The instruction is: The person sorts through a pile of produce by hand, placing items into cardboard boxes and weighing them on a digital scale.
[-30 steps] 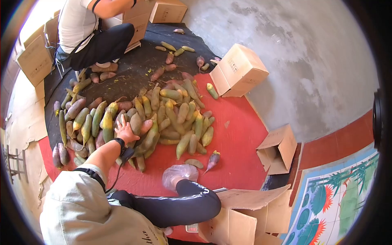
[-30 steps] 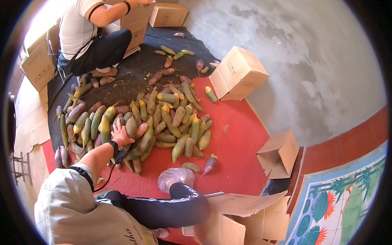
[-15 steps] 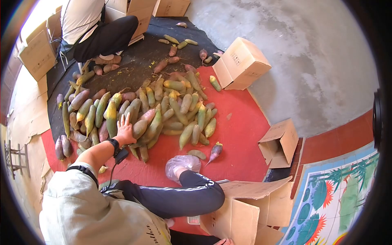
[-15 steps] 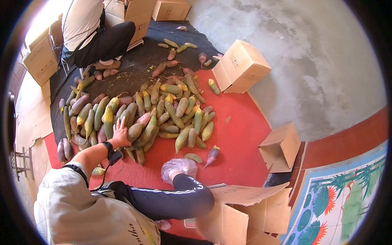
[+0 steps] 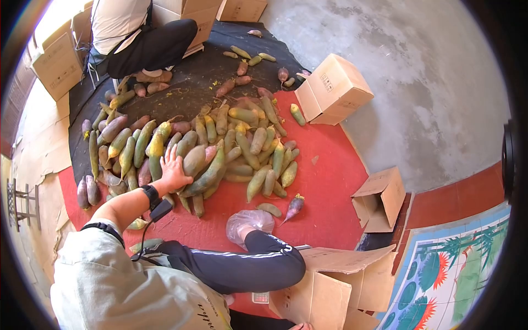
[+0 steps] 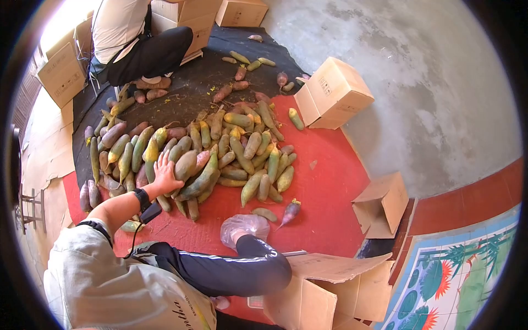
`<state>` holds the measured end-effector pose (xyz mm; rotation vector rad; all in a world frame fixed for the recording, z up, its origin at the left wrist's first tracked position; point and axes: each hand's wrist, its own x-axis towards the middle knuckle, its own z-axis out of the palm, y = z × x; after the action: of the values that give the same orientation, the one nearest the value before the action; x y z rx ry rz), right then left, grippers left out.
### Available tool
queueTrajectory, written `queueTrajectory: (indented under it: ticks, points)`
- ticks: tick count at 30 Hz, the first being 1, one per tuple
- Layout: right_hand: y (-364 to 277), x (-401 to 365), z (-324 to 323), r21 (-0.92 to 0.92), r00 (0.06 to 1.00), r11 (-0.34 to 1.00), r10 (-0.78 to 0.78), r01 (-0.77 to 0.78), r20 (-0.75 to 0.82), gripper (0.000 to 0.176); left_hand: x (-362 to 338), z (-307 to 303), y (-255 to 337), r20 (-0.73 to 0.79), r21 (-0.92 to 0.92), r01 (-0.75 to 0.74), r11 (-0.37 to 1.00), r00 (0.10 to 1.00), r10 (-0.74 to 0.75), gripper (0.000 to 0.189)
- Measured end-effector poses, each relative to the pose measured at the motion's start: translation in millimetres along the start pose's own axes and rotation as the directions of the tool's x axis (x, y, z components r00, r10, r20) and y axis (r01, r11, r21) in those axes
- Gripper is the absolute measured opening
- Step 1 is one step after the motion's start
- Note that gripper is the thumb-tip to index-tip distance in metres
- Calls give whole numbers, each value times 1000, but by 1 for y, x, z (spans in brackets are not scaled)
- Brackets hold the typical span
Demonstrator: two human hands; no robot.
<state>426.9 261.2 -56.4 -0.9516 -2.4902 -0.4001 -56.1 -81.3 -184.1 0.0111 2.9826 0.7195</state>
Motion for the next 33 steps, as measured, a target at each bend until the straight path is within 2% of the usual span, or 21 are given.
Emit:
queueTrajectory:
  ticks: [3,5,8,10,12,15,17,19,20,23,24,26,27,28,29,30,31,33]
  points:
    - [-3,1,-4,-16,1000,1000,0,0,16,13,19,2,13,-19,5,63,998,998,-63,65]
    - [-2,1,-6,-17,999,999,34,-34,29,13,24,8,10,-27,17,33,999,999,-32,64]
    - [0,1,-8,-30,998,1000,-3,5,62,14,21,18,-5,-16,68,-3,998,1000,5,62]
    - [-10,5,-14,3,998,1000,17,-17,62,14,12,26,-19,233,199,-42,979,972,-6,62]
    - [-7,1,-11,1,998,1000,18,-18,60,14,-5,19,-22,211,221,-43,974,977,-5,62]
    - [-7,3,-10,-5,999,1000,14,-14,49,14,-25,14,-38,233,230,-221,948,958,167,61]
    - [-14,7,-13,-4,999,1000,16,-15,37,14,-36,8,-49,253,234,-260,937,947,200,62]
    - [-23,12,-18,58,989,990,122,-127,84,14,-41,8,-67,264,201,-302,932,933,246,67]
    - [-22,12,-17,59,989,990,120,-125,84,14,-42,9,-77,264,202,-301,932,933,244,67]
    - [-15,6,-12,62,995,995,75,-79,68,14,-54,2,-102,201,242,-198,950,968,151,71]
    - [-11,4,-9,55,997,997,57,-60,53,14,-54,10,-122,179,320,-198,927,973,146,68]
    - [-9,4,-8,43,998,999,28,-30,53,15,-62,8,-142,159,298,-118,947,985,73,64]
    - [-12,7,-11,37,996,998,50,-53,78,15,-65,6,-150,159,325,-140,935,983,91,60]
    - [-13,7,-15,27,992,997,72,-76,105,15,-71,4,-156,89,300,-14,954,996,-14,57]
    - [0,0,-8,22,991,997,64,-67,118,15,-74,10,-174,117,297,50,954,989,-88,57]
    - [19,-9,5,-3,993,1000,-10,10,120,15,-75,16,-192,138,294,115,949,977,-161,56]
    - [30,-14,13,-29,989,996,-83,87,122,15,-77,0,-182,246,384,207,900,916,-316,52]
    - [14,-4,2,-8,990,998,-60,61,126,15,-81,1,-195,272,379,266,886,883,-382,51]
